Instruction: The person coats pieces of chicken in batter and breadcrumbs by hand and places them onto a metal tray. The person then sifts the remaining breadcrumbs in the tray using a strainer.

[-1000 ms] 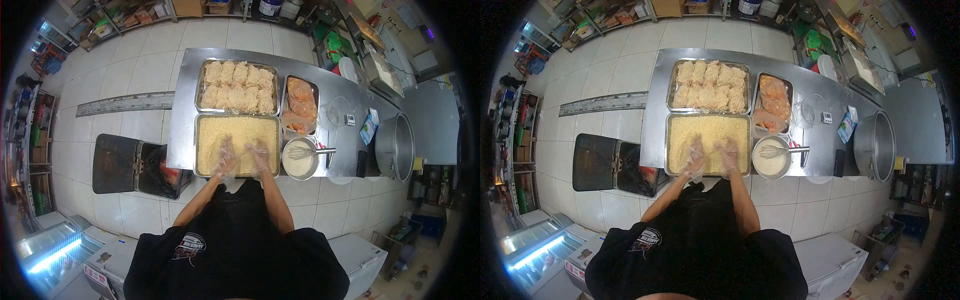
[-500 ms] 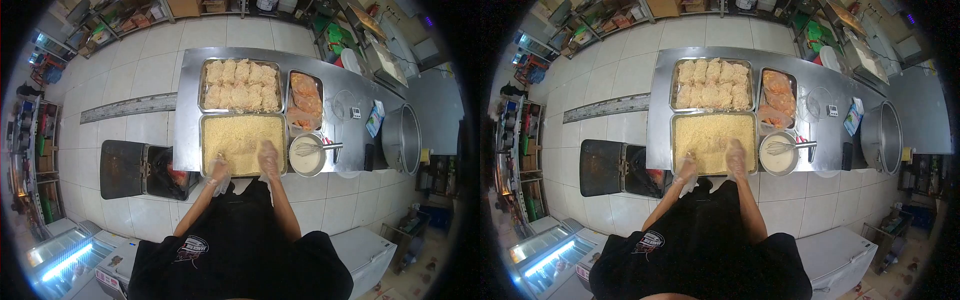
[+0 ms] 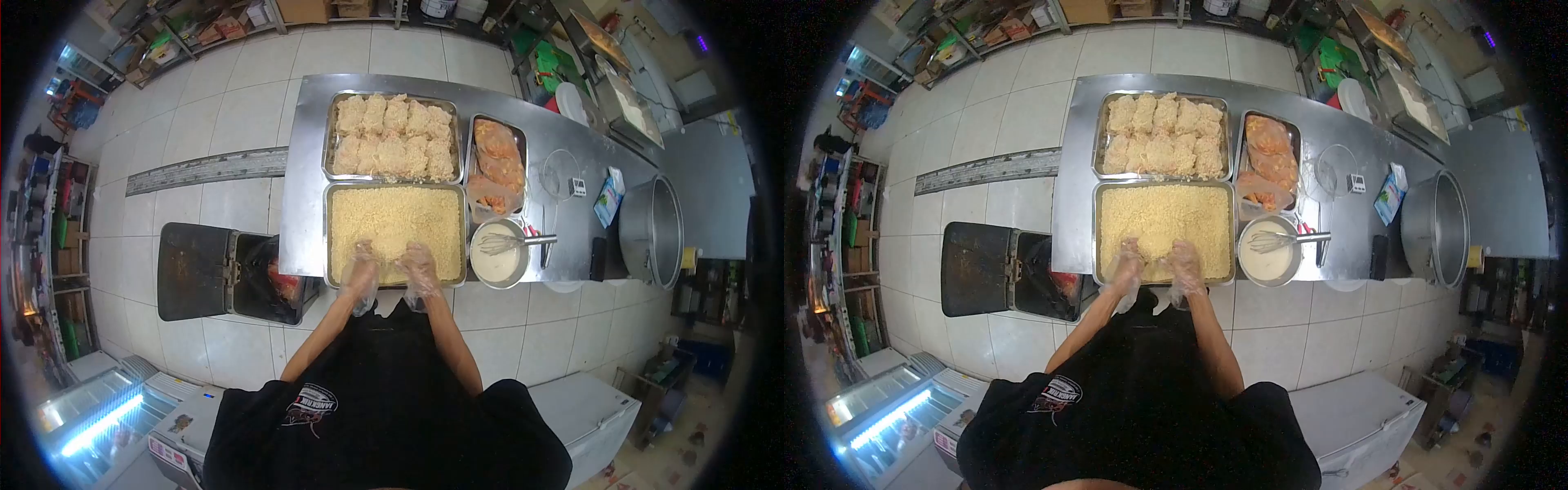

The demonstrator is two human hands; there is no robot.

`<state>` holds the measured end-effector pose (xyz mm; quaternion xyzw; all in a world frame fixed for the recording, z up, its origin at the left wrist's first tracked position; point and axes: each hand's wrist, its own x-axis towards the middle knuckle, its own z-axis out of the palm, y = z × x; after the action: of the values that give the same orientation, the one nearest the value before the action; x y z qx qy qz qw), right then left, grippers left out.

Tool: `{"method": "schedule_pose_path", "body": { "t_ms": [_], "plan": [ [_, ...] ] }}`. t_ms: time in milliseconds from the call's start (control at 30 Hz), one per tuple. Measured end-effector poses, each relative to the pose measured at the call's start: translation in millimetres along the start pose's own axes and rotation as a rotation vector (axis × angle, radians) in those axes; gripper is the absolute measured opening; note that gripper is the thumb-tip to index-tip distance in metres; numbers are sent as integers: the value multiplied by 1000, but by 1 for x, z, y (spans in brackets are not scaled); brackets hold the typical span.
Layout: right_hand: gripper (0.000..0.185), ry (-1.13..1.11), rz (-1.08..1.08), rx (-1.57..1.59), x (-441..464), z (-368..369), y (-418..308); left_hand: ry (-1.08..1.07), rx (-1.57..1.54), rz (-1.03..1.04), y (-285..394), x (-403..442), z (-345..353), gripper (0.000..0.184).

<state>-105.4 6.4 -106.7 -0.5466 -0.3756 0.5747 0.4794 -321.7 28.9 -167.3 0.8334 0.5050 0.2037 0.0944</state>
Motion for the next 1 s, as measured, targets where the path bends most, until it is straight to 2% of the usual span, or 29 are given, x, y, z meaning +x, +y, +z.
{"method": "schedule_pose_path", "body": {
  "t_ms": [33,67,100,133,167,233,267,333,367,433,467,500,533,567,633,667,700,767,833,867,933,1000],
  "plan": [
    [44,117,31,136,-6,5,-33,8,4,-8,15,11,-9,51],
    [44,109,33,136,-7,-2,-40,-34,-103,-197,47,26,-35,54],
    [36,135,83,63,-9,-17,-45,-79,-210,-383,81,42,-71,56],
    [29,164,132,-10,-11,-30,-48,-103,1,-247,111,64,-121,59],
    [29,161,130,-11,-9,-38,-49,-100,2,-249,123,74,-115,59],
    [30,155,62,-173,-2,-51,-47,-232,38,-86,140,90,-95,58],
    [30,150,60,-170,-1,-55,-49,-343,147,54,135,86,-62,59],
    [29,72,-180,-527,6,-60,-62,-294,129,20,137,97,-62,60],
    [29,75,-187,-520,11,-61,-68,-252,105,-9,136,103,-62,60],
    [30,141,-395,-721,14,-61,-73,-266,193,-57,123,106,-78,62],
    [30,145,-390,-716,16,-57,-72,-270,272,-113,117,106,-88,64],
    [34,121,-290,-625,22,-54,-64,-270,273,-112,113,101,-90,64],
    [38,95,-195,-537,29,-50,-57,-150,90,-152,110,95,-90,66],
    [38,94,-203,-540,38,-40,-50,-26,-94,-188,106,94,-88,69],
    [50,264,-116,-1067,49,-12,-32,-3,-171,-207,94,89,-71,71],
    [50,262,-122,-1074,57,-3,-13,16,-246,-226,91,87,-67,74],
    [57,230,106,-716,68,5,10,26,-249,-229,89,86,-74,74],
    [63,186,304,-358,80,13,12,254,-457,-5,85,81,-97,80],
    [64,-42,228,-15,73,13,-11,329,-455,-13,79,75,-116,82],
    [64,-47,218,-24,69,14,-32,384,-456,-22,75,68,-121,84],
    [49,24,11,-989,58,23,-92,412,-444,-19,57,54,-121,84],
    [28,46,-215,-897,35,20,-131,400,-441,-93,44,43,-127,84]
  ]
}}
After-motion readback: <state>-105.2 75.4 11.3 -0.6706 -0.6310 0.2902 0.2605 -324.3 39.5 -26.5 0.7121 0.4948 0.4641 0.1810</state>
